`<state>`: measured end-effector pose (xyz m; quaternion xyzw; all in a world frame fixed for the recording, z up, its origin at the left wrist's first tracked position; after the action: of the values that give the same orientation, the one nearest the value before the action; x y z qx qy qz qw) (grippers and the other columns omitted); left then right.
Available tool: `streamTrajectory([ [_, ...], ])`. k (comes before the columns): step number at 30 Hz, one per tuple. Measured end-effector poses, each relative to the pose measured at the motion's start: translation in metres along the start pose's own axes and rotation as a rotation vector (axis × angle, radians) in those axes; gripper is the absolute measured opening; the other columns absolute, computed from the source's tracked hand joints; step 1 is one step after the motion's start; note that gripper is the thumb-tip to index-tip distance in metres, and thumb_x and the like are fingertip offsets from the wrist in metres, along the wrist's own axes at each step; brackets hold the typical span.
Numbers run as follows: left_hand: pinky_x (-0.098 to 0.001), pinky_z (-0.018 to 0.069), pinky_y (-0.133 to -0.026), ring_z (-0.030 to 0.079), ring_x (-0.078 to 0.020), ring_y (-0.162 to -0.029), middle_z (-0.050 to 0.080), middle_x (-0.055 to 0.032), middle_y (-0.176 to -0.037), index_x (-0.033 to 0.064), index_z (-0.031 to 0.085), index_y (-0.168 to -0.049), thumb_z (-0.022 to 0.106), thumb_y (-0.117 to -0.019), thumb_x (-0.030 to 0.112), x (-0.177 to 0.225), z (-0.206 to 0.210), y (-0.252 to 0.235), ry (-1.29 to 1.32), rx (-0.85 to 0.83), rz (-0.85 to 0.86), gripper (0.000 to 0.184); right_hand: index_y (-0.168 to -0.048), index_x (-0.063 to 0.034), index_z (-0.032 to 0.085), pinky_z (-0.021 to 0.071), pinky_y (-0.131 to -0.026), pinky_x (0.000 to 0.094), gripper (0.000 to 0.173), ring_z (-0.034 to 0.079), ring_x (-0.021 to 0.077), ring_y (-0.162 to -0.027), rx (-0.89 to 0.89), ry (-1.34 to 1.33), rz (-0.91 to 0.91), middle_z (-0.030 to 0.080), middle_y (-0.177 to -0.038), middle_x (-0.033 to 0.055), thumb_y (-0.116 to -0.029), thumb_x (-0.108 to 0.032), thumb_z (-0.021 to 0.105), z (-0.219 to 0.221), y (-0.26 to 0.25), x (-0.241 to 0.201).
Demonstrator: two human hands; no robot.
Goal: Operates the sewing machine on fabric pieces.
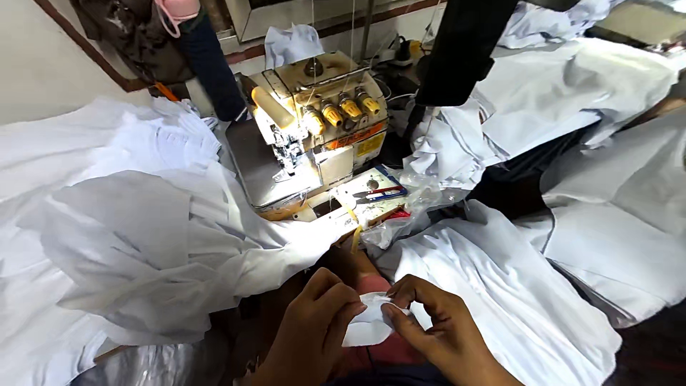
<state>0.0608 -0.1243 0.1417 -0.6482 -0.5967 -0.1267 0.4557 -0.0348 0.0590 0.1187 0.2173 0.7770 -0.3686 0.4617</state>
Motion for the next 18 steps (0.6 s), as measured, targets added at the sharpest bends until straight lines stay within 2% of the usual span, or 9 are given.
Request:
streamTrajectory([
  [1, -0.0131, 0.0509, -0.077, 0.059, -0.0013, -0.087, 0.060, -0.0018, -0.096, 0.0102, 0.066, -0.098, 0.053, -0.1064, 0.029, -0.003, 0.001, 0.001, 0.066, -0.007, -0.029, 0.024, -0.092, -0.0086, 0.064, 0.0541, -0.072, 0.0148, 0.011, 0.065, -0.0003, -0.084, -0.005, -0.018, 0.007, 0.070, -0.092, 0.0000, -0.0959, -0.019, 0.067, 0.003, -0.002, 0.001],
  [3, -0.0150, 0.0495, -0.076, 0.058, -0.0025, -0.085, 0.061, -0.0030, -0.092, 0.0060, 0.065, -0.098, 0.052, -0.1065, 0.025, -0.009, 0.004, 0.004, 0.171, -0.016, -0.108, 0.025, -0.092, -0.0088, 0.064, 0.0545, -0.074, 0.0148, 0.011, 0.065, -0.0005, -0.086, -0.013, -0.054, 0.024, 0.070, -0.093, -0.0008, -0.0953, -0.018, 0.068, 0.007, -0.006, 0.003],
  [5, -0.0156, 0.0491, -0.071, 0.057, -0.0015, -0.079, 0.061, -0.0011, -0.086, 0.0061, 0.066, -0.096, 0.056, -0.1045, 0.032, -0.012, 0.005, 0.006, 0.194, -0.010, -0.187, 0.029, -0.092, -0.0091, 0.064, 0.0560, -0.076, 0.0162, 0.011, 0.066, 0.0004, -0.088, -0.027, -0.083, 0.041, 0.070, -0.093, -0.0013, -0.0950, -0.019, 0.069, 0.011, -0.010, 0.005],
  [7, -0.0149, 0.0514, -0.071, 0.061, 0.0004, -0.079, 0.065, 0.0019, -0.085, 0.0098, 0.072, -0.098, 0.064, -0.0990, 0.040, -0.014, 0.006, 0.006, 0.165, 0.021, -0.224, 0.031, -0.092, -0.0087, 0.065, 0.0565, -0.076, 0.0172, 0.011, 0.067, 0.0012, -0.087, -0.046, -0.100, 0.059, 0.070, -0.092, -0.0010, -0.0947, -0.018, 0.069, 0.014, -0.012, 0.006],
  [10, -0.0129, 0.0506, -0.072, 0.060, 0.0022, -0.079, 0.066, 0.0040, -0.084, 0.0110, 0.076, -0.098, 0.066, -0.0984, 0.031, -0.017, 0.008, 0.004, 0.177, 0.049, -0.241, 0.022, -0.094, -0.0086, 0.067, 0.0568, -0.075, 0.0174, 0.013, 0.067, 0.0016, -0.088, -0.070, -0.139, 0.090, 0.072, -0.095, -0.0008, -0.0965, -0.021, 0.070, 0.017, -0.015, 0.008],
  [14, -0.0120, 0.0509, -0.072, 0.061, 0.0029, -0.080, 0.067, 0.0045, -0.086, 0.0095, 0.075, -0.097, 0.068, -0.0972, 0.026, -0.021, 0.005, 0.001, 0.271, 0.065, -0.265, 0.018, -0.098, -0.0065, 0.070, 0.0591, -0.077, 0.0197, 0.013, 0.069, 0.0050, -0.091, -0.093, -0.268, 0.137, 0.073, -0.100, 0.0011, -0.0985, -0.020, 0.068, 0.015, -0.016, 0.014],
  [18, -0.0119, 0.0503, -0.072, 0.060, 0.0021, -0.080, 0.066, 0.0036, -0.086, 0.0090, 0.073, -0.096, 0.069, -0.0969, 0.023, -0.022, 0.005, 0.000, 0.324, 0.062, -0.214, 0.015, -0.093, -0.0087, 0.069, 0.0577, -0.077, 0.0175, 0.010, 0.068, 0.0021, -0.089, -0.093, -0.235, 0.152, 0.072, -0.097, -0.0017, -0.0965, -0.018, 0.068, 0.016, -0.019, 0.014],
])
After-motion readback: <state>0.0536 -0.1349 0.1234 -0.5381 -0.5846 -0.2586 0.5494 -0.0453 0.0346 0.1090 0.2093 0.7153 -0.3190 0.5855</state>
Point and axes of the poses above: each hand's wrist, its own y-axis away from the middle knuckle, its own z-axis out of the palm, x = y × z, the point moved 3 cm from there along -y, towards the middle knuckle
